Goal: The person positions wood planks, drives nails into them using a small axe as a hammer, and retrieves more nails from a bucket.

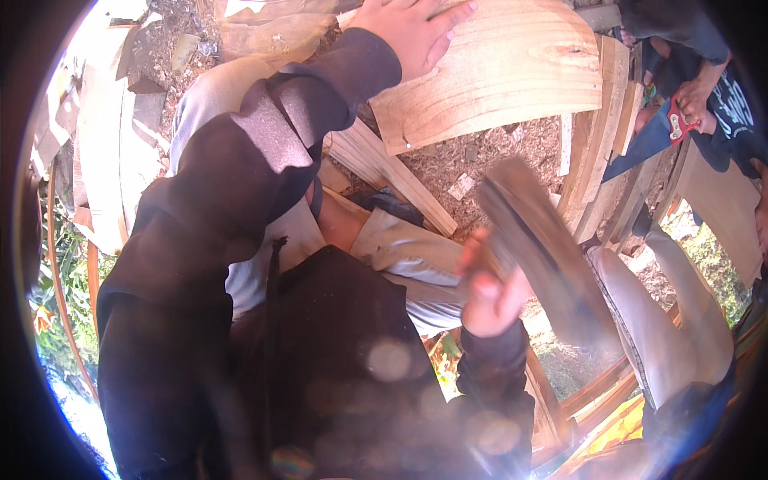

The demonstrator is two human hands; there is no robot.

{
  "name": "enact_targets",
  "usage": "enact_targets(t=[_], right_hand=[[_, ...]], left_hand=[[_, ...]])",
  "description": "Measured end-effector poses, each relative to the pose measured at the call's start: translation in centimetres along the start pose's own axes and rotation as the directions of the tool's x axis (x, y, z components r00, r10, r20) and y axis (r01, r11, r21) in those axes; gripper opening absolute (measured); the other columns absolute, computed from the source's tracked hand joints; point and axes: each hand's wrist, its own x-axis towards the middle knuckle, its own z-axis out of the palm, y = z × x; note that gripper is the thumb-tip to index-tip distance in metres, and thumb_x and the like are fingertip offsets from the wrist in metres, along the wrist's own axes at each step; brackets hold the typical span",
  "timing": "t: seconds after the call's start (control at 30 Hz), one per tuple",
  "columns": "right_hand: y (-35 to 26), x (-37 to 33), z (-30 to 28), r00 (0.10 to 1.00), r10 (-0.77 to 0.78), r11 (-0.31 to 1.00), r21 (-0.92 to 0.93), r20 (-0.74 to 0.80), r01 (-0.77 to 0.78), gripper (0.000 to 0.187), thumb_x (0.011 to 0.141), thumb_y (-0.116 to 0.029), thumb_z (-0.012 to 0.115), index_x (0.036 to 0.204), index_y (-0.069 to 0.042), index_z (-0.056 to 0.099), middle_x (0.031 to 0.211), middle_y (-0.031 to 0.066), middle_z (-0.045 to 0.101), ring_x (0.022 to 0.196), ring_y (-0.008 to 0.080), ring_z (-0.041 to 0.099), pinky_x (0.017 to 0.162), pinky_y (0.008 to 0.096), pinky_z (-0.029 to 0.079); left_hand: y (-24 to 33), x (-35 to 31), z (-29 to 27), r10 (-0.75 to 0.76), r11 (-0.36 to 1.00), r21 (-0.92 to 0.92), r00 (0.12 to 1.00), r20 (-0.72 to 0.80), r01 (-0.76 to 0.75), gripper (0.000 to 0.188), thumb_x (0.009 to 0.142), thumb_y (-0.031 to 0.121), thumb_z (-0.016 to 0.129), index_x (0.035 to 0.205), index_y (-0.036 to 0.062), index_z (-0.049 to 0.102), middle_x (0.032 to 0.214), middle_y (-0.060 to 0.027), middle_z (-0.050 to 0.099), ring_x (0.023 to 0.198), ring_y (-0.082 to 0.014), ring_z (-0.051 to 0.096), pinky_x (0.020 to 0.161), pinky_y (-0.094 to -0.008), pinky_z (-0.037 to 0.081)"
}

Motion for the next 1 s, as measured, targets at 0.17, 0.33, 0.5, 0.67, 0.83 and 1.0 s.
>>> enact_targets(t=[0.17,0.33,0.5,0.67,0.83,1.0], right_hand=[[1.6,0.2,2.3,0.917,-0.379,0.885,0.241,-0.121,0.398,0.053,0.087,-0.049,0.051,0.113,-0.003,0.049,0.075,0.0092,0.056,0.060,0.0192,0.054,0.054,0.0307,0.046],[4.2,-0.1,1.8,0.993,-0.012,0.922,-0.382,0.120,0.058,0.050,0.093,-0.044,0.049,0.113,0.002,0.051,0.068,0.0063,0.055,0.061,0.0150,0.055,0.055,0.0263,0.044],[-1.8,0.9,2.6,0.818,-0.558,0.718,0.411,-0.140,0.561,0.070,0.086,-0.065,0.045,0.113,0.000,0.044,0.080,0.0141,0.053,0.063,0.0205,0.053,0.054,0.0296,0.046],[5.2,0.1,2.3,0.918,0.325,0.771,-0.626,0.227,-0.118,0.044,0.095,-0.030,0.050,0.119,0.006,0.048,0.080,0.0147,0.059,0.063,0.0194,0.059,0.055,0.0301,0.046],[-3.8,0.7,0.9,0.959,-0.282,0.937,0.219,0.005,0.274,0.059,0.090,-0.058,0.045,0.111,-0.003,0.047,0.074,0.0082,0.053,0.059,0.0182,0.053,0.053,0.0301,0.045],[7.1,-1.8,2.2,0.988,0.099,0.819,-0.574,0.119,-0.013,0.033,0.094,-0.036,0.048,0.098,-0.003,0.052,0.072,0.0089,0.056,0.059,0.0196,0.054,0.049,0.0308,0.044]], left_hand=[[0.8,-0.5,-0.9,0.030,0.999,-0.024,0.997,0.067,-0.028,0.051,0.086,0.030,0.047,0.134,0.0135,0.045,0.147,-0.0097,0.031,0.133,-0.0272,0.031,0.102,-0.0588,0.028],[-0.1,-0.1,0.0,-0.016,1.000,0.010,0.997,0.070,0.016,0.051,0.087,0.028,0.046,0.136,0.0141,0.043,0.147,-0.0090,0.031,0.134,-0.0273,0.030,0.104,-0.0593,0.025],[0.4,-1.4,0.5,-0.001,1.000,0.013,1.000,0.011,0.001,0.051,0.087,0.028,0.046,0.136,0.0129,0.043,0.145,-0.0098,0.034,0.133,-0.0273,0.031,0.103,-0.0593,0.026],[1.2,0.3,-1.1,0.015,0.998,-0.061,0.993,0.116,-0.008,0.052,0.086,0.029,0.047,0.135,0.0120,0.044,0.142,-0.0110,0.037,0.133,-0.0271,0.031,0.102,-0.0586,0.028],[-0.5,-1.5,1.0,-0.020,0.998,0.053,0.998,-0.064,0.024,0.052,0.085,0.028,0.048,0.135,0.0127,0.044,0.144,-0.0106,0.035,0.132,-0.0275,0.032,0.103,-0.0587,0.026],[1.4,0.3,-0.1,0.038,0.998,-0.045,0.998,0.056,-0.036,0.052,0.085,0.028,0.048,0.134,0.0118,0.044,0.144,-0.0105,0.034,0.132,-0.0263,0.032,0.102,-0.0577,0.027]])
